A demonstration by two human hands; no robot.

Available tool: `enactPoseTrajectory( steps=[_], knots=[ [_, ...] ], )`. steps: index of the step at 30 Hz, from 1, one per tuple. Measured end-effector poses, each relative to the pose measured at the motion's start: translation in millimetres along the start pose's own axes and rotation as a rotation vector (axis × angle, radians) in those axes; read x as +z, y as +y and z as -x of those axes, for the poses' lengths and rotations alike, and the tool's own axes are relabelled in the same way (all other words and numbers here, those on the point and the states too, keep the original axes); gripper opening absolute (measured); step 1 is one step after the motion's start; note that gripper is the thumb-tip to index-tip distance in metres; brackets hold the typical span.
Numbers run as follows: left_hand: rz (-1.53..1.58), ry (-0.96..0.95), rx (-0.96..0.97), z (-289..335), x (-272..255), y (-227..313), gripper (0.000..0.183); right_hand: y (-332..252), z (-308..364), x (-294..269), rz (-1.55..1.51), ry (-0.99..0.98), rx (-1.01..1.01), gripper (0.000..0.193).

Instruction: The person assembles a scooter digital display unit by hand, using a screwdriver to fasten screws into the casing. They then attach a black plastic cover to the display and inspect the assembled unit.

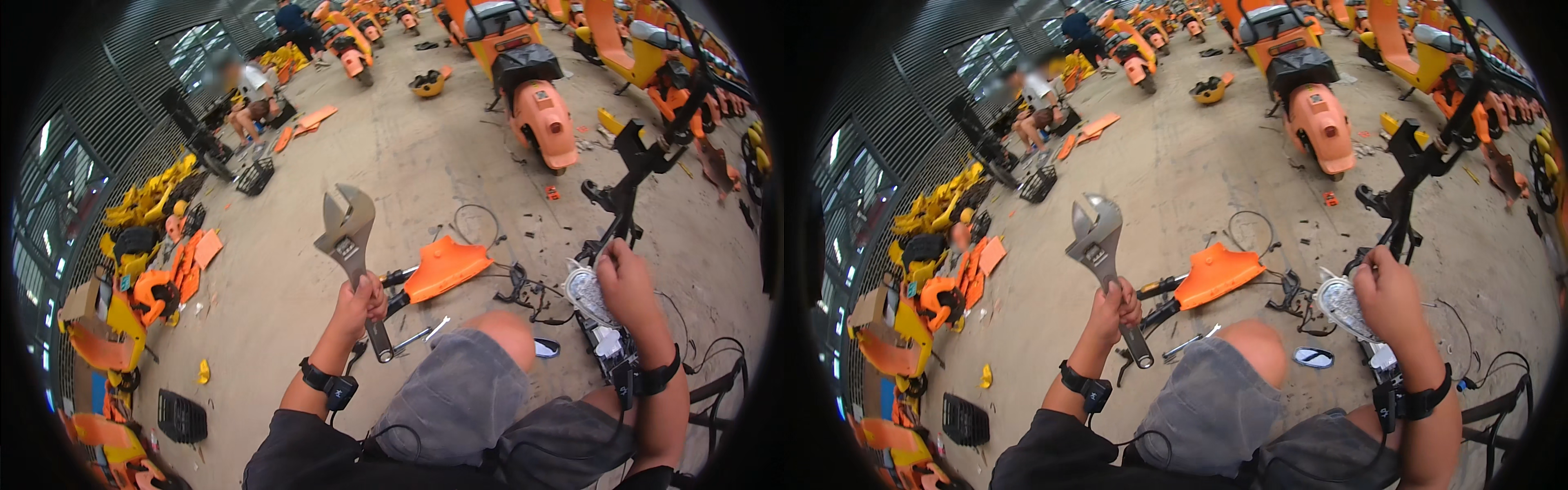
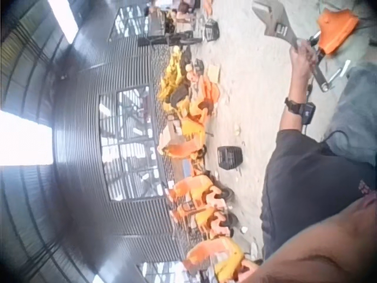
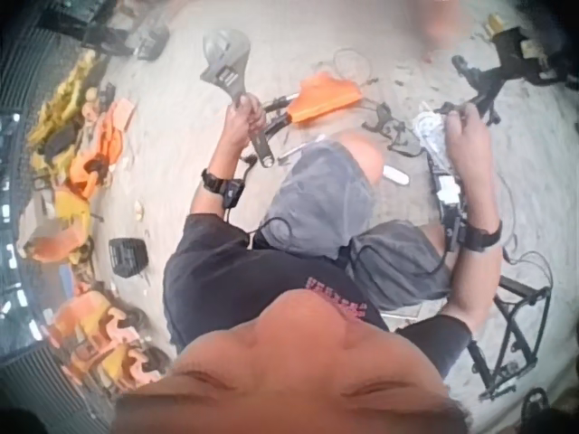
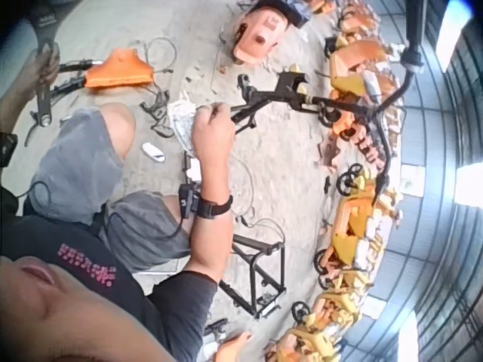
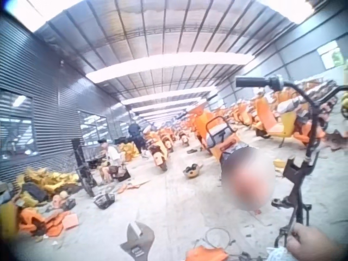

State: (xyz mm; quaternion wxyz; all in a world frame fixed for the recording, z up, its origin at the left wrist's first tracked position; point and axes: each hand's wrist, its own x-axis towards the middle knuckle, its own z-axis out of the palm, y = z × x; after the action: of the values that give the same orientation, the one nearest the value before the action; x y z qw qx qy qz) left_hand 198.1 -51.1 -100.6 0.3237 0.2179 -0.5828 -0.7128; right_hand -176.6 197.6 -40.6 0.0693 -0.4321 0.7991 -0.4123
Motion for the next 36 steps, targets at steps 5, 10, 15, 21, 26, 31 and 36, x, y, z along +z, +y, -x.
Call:
enactPoseTrajectory(
  steps=[5, 10, 15, 21, 26, 31, 36],
  knots=[
    [0.03, -0.035, 0.108, -18, 19, 11, 0.062, 4, -1, -2, 0.018, -0.021, 0.039, 0.018],
    [-0.214, 0.151, 0.18, -35, 30, 14, 0.069, 8, -7, 2, 0.064, -0.006, 0.041, 0.02],
    [-0.192, 0.23, 0.269, -28, 36, 10, 0.078, -3, -11, 11, 0.086, -0.031, 0.045, 0.022],
    [0.073, 0.14, 0.178, -33, 42, 44, 0.084, -2, -15, 12, 0.103, -0.053, 0.057, 0.022],
    [0.127, 0.219, 0.165, -37, 47, 56, 0.079, -3, -16, 14, 0.12, -0.072, 0.053, 0.022],
    [0.11, 0.152, 0.171, -31, 47, 40, 0.052, -1, -16, 14, 0.133, -0.074, 0.037, 0.023],
    [0.078, 0.121, 0.109, -32, 62, 37, 0.028, -1, -15, 12, 0.143, -0.087, 0.054, 0.024]
  ],
)
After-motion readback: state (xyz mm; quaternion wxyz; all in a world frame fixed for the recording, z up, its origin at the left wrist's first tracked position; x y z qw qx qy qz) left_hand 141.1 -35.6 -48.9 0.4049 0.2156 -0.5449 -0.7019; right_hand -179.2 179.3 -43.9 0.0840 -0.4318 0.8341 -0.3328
